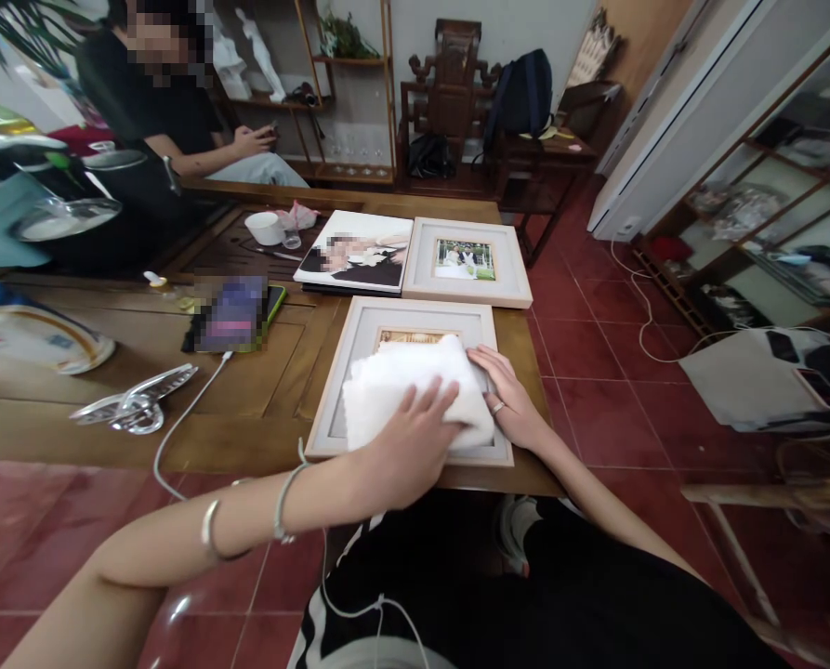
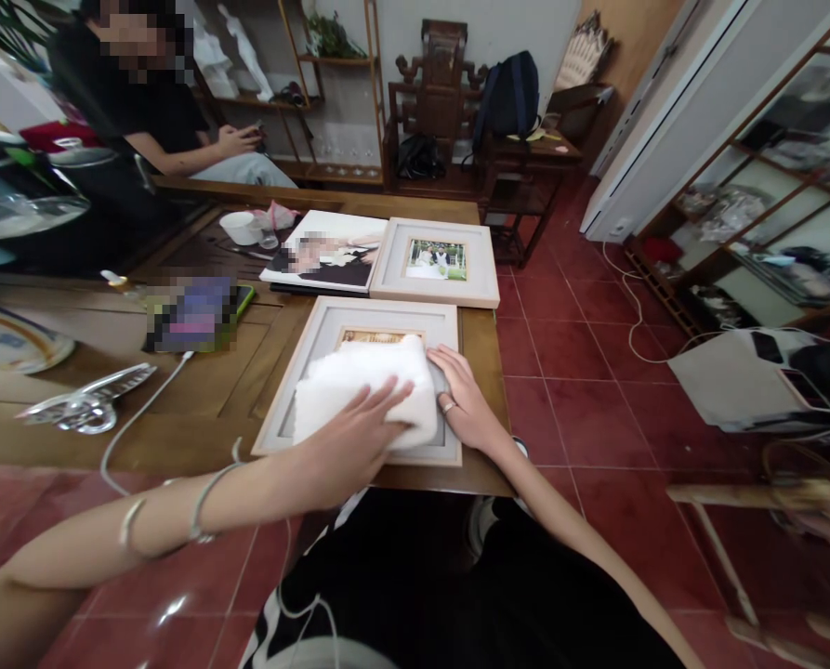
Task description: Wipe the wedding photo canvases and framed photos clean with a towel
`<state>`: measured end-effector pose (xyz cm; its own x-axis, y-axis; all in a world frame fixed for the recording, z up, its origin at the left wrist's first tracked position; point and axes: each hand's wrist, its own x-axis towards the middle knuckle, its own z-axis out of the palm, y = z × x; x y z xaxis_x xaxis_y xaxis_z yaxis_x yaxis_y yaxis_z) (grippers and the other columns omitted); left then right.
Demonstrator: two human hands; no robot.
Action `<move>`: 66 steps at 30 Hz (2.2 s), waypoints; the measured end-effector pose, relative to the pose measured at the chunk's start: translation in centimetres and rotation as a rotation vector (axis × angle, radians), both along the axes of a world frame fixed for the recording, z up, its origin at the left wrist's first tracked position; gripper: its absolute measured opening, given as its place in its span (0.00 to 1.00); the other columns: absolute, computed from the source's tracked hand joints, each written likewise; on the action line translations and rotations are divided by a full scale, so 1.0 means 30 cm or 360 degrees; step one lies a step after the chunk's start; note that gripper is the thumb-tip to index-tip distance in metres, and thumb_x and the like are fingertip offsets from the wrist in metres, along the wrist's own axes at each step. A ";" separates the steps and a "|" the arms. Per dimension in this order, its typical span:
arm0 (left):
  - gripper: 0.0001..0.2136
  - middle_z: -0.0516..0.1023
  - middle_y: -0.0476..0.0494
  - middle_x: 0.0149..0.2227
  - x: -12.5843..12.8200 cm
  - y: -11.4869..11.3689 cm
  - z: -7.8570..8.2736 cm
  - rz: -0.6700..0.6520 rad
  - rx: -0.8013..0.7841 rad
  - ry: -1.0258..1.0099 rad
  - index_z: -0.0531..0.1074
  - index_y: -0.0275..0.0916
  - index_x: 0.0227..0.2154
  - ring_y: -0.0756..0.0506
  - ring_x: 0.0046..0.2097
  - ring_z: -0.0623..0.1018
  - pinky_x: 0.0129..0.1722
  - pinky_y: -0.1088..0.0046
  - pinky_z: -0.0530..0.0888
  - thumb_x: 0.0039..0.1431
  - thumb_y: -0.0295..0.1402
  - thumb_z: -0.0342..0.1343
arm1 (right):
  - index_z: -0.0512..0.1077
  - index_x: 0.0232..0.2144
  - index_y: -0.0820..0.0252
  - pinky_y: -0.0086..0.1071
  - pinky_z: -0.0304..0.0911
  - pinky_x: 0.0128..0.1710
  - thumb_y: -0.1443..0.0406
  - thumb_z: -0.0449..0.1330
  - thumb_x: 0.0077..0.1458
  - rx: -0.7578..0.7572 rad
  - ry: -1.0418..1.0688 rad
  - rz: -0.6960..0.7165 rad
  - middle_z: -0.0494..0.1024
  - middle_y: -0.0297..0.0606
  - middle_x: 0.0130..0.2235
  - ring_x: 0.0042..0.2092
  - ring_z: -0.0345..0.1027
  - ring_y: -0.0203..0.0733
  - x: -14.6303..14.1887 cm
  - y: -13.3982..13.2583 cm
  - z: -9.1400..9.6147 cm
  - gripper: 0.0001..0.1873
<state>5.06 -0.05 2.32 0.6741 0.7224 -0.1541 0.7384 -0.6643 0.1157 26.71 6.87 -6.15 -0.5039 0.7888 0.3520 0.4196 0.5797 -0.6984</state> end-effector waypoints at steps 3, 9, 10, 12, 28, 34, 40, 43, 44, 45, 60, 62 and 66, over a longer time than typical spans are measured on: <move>0.21 0.47 0.27 0.70 0.042 0.090 -0.013 0.0110 -0.0028 -0.0009 0.70 0.35 0.56 0.25 0.70 0.47 0.63 0.40 0.57 0.60 0.21 0.48 | 0.54 0.65 0.55 0.56 0.45 0.68 0.53 0.45 0.66 -0.0012 0.0032 -0.0026 0.57 0.50 0.66 0.69 0.46 0.55 0.007 0.001 -0.009 0.30; 0.24 0.42 0.28 0.71 0.039 0.109 -0.023 0.0003 -0.0110 -0.0043 0.72 0.36 0.54 0.23 0.69 0.41 0.63 0.34 0.52 0.54 0.17 0.51 | 0.52 0.66 0.54 0.55 0.44 0.69 0.59 0.47 0.65 -0.0133 0.0062 -0.0108 0.54 0.48 0.67 0.69 0.46 0.54 0.006 -0.002 -0.015 0.29; 0.24 0.43 0.28 0.71 0.034 0.092 -0.023 -0.0027 -0.0115 -0.0044 0.73 0.37 0.53 0.23 0.70 0.41 0.63 0.34 0.52 0.53 0.18 0.53 | 0.51 0.66 0.54 0.55 0.44 0.69 0.61 0.47 0.64 -0.0147 0.0059 -0.0117 0.54 0.47 0.67 0.69 0.46 0.53 0.006 -0.002 -0.014 0.29; 0.22 0.44 0.29 0.71 0.023 0.050 -0.027 -0.0113 -0.0100 -0.0053 0.75 0.37 0.50 0.22 0.70 0.42 0.63 0.34 0.52 0.51 0.20 0.56 | 0.51 0.66 0.53 0.55 0.43 0.69 0.65 0.47 0.62 -0.0158 0.0049 -0.0120 0.54 0.46 0.68 0.70 0.46 0.53 0.004 -0.002 -0.013 0.31; 0.15 0.61 0.46 0.67 -0.261 -0.070 -0.058 0.0097 0.0218 -0.0133 0.80 0.39 0.31 0.35 0.67 0.61 0.66 0.48 0.59 0.47 0.18 0.51 | 0.54 0.65 0.51 0.57 0.41 0.69 0.71 0.47 0.57 -0.0183 0.0002 -0.0068 0.55 0.43 0.67 0.70 0.44 0.50 -0.005 -0.011 0.016 0.34; 0.15 0.63 0.46 0.66 -0.357 -0.019 -0.058 0.0203 0.0304 -0.0172 0.79 0.39 0.26 0.39 0.67 0.62 0.69 0.52 0.55 0.50 0.19 0.48 | 0.55 0.65 0.52 0.58 0.42 0.69 0.71 0.48 0.56 -0.0202 -0.0027 -0.0104 0.55 0.46 0.67 0.70 0.45 0.52 -0.014 -0.017 0.028 0.33; 0.13 0.57 0.37 0.68 -0.346 0.111 -0.082 0.0289 0.0461 -0.0110 0.80 0.36 0.32 0.34 0.68 0.59 0.66 0.47 0.58 0.52 0.21 0.50 | 0.55 0.65 0.53 0.59 0.42 0.68 0.70 0.51 0.54 -0.0219 -0.0034 -0.0100 0.54 0.48 0.67 0.70 0.44 0.54 -0.017 -0.020 0.036 0.35; 0.18 0.55 0.34 0.68 -0.306 0.190 -0.059 0.0341 0.0495 -0.0207 0.79 0.33 0.38 0.34 0.68 0.58 0.65 0.47 0.61 0.52 0.18 0.46 | 0.54 0.65 0.52 0.60 0.41 0.68 0.70 0.51 0.54 -0.0217 -0.0026 -0.0066 0.54 0.47 0.67 0.70 0.44 0.54 -0.014 -0.019 0.039 0.36; 0.20 0.54 0.34 0.69 -0.284 0.218 -0.045 0.0357 0.0493 -0.0269 0.78 0.33 0.41 0.34 0.69 0.57 0.65 0.47 0.61 0.51 0.17 0.45 | 0.54 0.65 0.52 0.60 0.42 0.68 0.70 0.51 0.55 -0.0211 -0.0024 -0.0056 0.54 0.47 0.67 0.70 0.44 0.54 -0.013 -0.018 0.039 0.36; 0.21 0.54 0.34 0.69 -0.256 0.246 -0.029 0.0359 0.0479 -0.0340 0.77 0.32 0.43 0.34 0.69 0.56 0.65 0.48 0.61 0.50 0.17 0.45 | 0.54 0.66 0.51 0.60 0.42 0.68 0.70 0.51 0.55 -0.0202 -0.0022 -0.0049 0.54 0.47 0.67 0.70 0.44 0.54 -0.012 -0.017 0.039 0.36; 0.21 0.61 0.31 0.66 0.007 0.423 -0.071 -0.0171 0.0358 -0.0116 0.73 0.30 0.49 0.40 0.69 0.58 0.65 0.54 0.58 0.54 0.14 0.47 | 0.56 0.64 0.52 0.59 0.43 0.68 0.66 0.50 0.60 -0.0057 -0.0026 -0.0017 0.57 0.45 0.67 0.69 0.46 0.54 0.011 -0.002 0.002 0.30; 0.19 0.63 0.32 0.65 -0.028 0.407 -0.057 -0.0125 0.0377 -0.0004 0.76 0.31 0.45 0.39 0.67 0.62 0.64 0.53 0.59 0.54 0.14 0.46 | 0.55 0.64 0.51 0.58 0.43 0.68 0.66 0.50 0.60 -0.0059 -0.0018 -0.0005 0.58 0.44 0.67 0.70 0.45 0.53 0.006 -0.004 0.014 0.30; 0.19 0.67 0.35 0.64 -0.126 0.377 -0.032 0.0033 0.0445 0.0124 0.78 0.34 0.39 0.39 0.65 0.66 0.63 0.54 0.62 0.50 0.13 0.49 | 0.54 0.66 0.51 0.57 0.42 0.69 0.68 0.49 0.59 -0.0061 -0.0027 0.0014 0.58 0.44 0.67 0.70 0.45 0.51 0.000 -0.008 0.032 0.32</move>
